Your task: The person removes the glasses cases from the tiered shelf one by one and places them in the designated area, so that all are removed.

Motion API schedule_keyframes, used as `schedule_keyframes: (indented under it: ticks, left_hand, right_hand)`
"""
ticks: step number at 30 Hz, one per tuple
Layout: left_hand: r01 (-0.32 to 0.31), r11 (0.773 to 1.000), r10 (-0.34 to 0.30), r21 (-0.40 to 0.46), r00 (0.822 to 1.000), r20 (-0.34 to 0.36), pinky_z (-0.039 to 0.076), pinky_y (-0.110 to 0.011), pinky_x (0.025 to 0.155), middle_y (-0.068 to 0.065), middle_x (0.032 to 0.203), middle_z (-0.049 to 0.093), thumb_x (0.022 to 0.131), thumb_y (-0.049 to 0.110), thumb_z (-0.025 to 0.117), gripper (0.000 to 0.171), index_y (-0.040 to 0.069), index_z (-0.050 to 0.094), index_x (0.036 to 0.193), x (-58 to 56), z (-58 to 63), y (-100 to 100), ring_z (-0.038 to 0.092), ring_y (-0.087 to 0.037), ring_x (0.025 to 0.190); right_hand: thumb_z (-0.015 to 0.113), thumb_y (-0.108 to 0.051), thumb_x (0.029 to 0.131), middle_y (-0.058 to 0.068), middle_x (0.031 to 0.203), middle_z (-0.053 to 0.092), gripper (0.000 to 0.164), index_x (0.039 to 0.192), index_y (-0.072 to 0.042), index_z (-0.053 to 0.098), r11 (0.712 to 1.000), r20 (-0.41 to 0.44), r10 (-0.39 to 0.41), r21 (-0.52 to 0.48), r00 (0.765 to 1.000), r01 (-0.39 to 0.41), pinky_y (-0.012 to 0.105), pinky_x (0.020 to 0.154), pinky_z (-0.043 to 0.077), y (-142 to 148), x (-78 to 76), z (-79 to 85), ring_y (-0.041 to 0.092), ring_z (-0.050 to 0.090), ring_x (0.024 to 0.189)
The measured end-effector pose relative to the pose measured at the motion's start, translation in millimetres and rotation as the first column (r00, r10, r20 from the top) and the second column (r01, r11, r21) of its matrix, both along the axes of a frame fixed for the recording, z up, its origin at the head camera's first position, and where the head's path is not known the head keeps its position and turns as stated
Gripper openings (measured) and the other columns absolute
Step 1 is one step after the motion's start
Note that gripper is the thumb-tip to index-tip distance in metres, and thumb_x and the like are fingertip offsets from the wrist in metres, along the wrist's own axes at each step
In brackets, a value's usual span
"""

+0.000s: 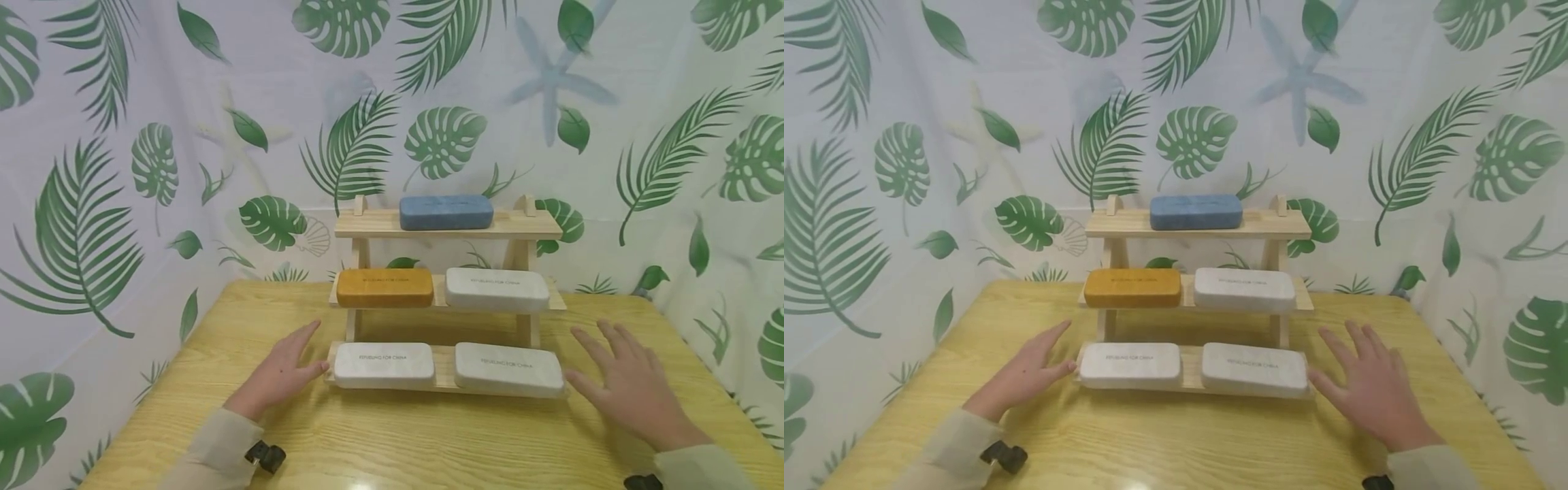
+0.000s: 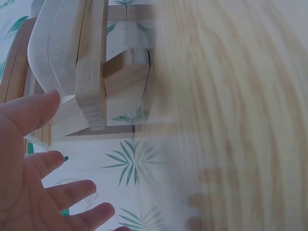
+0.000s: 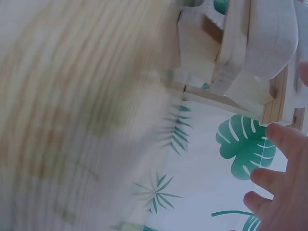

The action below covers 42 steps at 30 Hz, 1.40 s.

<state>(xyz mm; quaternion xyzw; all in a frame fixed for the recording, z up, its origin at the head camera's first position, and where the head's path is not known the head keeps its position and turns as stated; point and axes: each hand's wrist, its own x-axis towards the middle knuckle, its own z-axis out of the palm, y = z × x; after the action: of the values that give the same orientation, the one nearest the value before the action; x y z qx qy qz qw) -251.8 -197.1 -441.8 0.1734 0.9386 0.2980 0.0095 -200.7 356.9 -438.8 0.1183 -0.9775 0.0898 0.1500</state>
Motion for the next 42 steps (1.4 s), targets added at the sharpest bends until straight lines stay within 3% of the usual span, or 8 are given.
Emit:
schedule_keyframes:
  ticks: [6, 13, 19, 23, 29, 32, 37, 42]
  left_hand:
    - [-0.064, 0.991, 0.050, 0.117, 0.991, 0.125, 0.034, -0.060, 0.110, -0.020, 0.160, 0.032, 0.097, 0.042, 0.068, 0.086, 0.015, 0.021, 0.163, -4.9, -3.4, 8, 0.043, -0.041, 0.138]
    - [-0.144, 0.958, 0.079, 0.248, 0.963, 0.256, 0.048, -0.053, 0.098, -0.020, 0.150, 0.046, 0.096, 0.032, 0.070, 0.083, 0.016, 0.023, 0.163, -10.9, -7.0, 16, 0.061, -0.034, 0.119]
    - [-0.209, 0.872, 0.035, 0.444, 0.929, 0.369, 0.057, -0.040, 0.076, -0.023, 0.141, 0.052, 0.097, 0.018, 0.069, 0.079, 0.008, 0.024, 0.161, -14.6, -15.7, 19, 0.067, -0.025, 0.093]
    - [-0.224, 0.810, -0.016, 0.541, 0.915, 0.403, 0.058, -0.040, 0.077, -0.026, 0.141, 0.052, 0.098, 0.013, 0.068, 0.076, 0.004, 0.024, 0.159, -17.2, -19.8, 21, 0.068, -0.027, 0.097]
    - [-0.247, 0.724, -0.103, 0.645, 0.885, 0.455, 0.058, -0.043, 0.078, -0.029, 0.143, 0.048, 0.098, 0.012, 0.067, 0.074, 0.001, 0.024, 0.158, -23.3, -27.7, 19, 0.066, -0.030, 0.100]
    - [-0.247, 0.704, -0.129, 0.666, 0.878, 0.462, 0.057, -0.042, 0.078, -0.030, 0.141, 0.048, 0.099, 0.012, 0.065, 0.071, -0.003, 0.025, 0.156, -22.6, -32.0, 18, 0.065, -0.030, 0.100]
    - [-0.231, 0.695, -0.168, 0.681, 0.869, 0.466, 0.056, -0.041, 0.083, -0.027, 0.134, 0.053, 0.102, 0.009, 0.058, 0.061, -0.008, 0.029, 0.152, -18.3, -39.7, 19, 0.064, -0.028, 0.105]
    - [-0.208, 0.678, -0.194, 0.705, 0.874, 0.445, 0.055, -0.039, 0.089, -0.025, 0.136, 0.055, 0.103, 0.010, 0.057, 0.056, -0.011, 0.033, 0.150, -17.5, -43.6, 18, 0.062, -0.027, 0.112]
  right_hand:
    - [0.066, -0.052, 0.095, 0.034, 0.150, 0.034, 0.076, 0.156, -0.013, 0.041, 0.994, -0.002, 0.072, -0.088, 0.997, -0.072, 0.076, 0.097, 0.027, -9, 0.9, -1.6, 0.059, 0.032, 0.132]
    - [0.067, -0.052, 0.095, 0.031, 0.153, 0.033, 0.079, 0.159, -0.019, 0.035, 0.980, 0.048, 0.111, -0.173, 0.993, -0.101, 0.076, 0.095, 0.029, -22, 2.5, 2.0, 0.058, 0.033, 0.131]
    - [0.068, -0.063, 0.090, 0.028, 0.148, 0.038, 0.085, 0.158, -0.021, 0.038, 0.980, 0.078, 0.118, -0.170, 0.990, -0.103, 0.076, 0.092, 0.035, -38, -4.6, 0.2, 0.054, 0.039, 0.128]
    - [0.070, -0.073, 0.081, 0.024, 0.146, 0.042, 0.096, 0.156, -0.020, 0.042, 0.982, 0.090, 0.106, -0.165, 0.990, -0.091, 0.072, 0.092, 0.040, -44, -8.5, -2.2, 0.048, 0.043, 0.126]
    - [0.076, -0.074, 0.073, 0.020, 0.138, 0.048, 0.105, 0.155, -0.016, 0.044, 0.980, 0.079, 0.109, -0.174, 0.991, -0.094, 0.066, 0.090, 0.044, -53, -12.0, -6.5, 0.043, 0.049, 0.119]
    - [0.076, -0.076, 0.071, 0.019, 0.131, 0.050, 0.108, 0.153, -0.014, 0.046, 0.980, 0.089, 0.090, -0.187, 0.992, -0.072, 0.060, 0.087, 0.046, -58, -13.1, -10.1, 0.038, 0.051, 0.112]
    - [0.075, -0.078, 0.068, 0.017, 0.119, 0.048, 0.113, 0.153, -0.010, 0.045, 0.979, 0.136, 0.053, -0.201, 0.989, -0.025, 0.048, 0.081, 0.045, -64, -12.4, -17.0, 0.030, 0.047, 0.102]
    - [0.078, -0.076, 0.066, 0.017, 0.120, 0.046, 0.113, 0.151, -0.009, 0.047, 0.974, 0.163, 0.035, -0.228, 0.986, 0.003, 0.049, 0.083, 0.045, -66, -11.9, -16.0, 0.031, 0.044, 0.105]
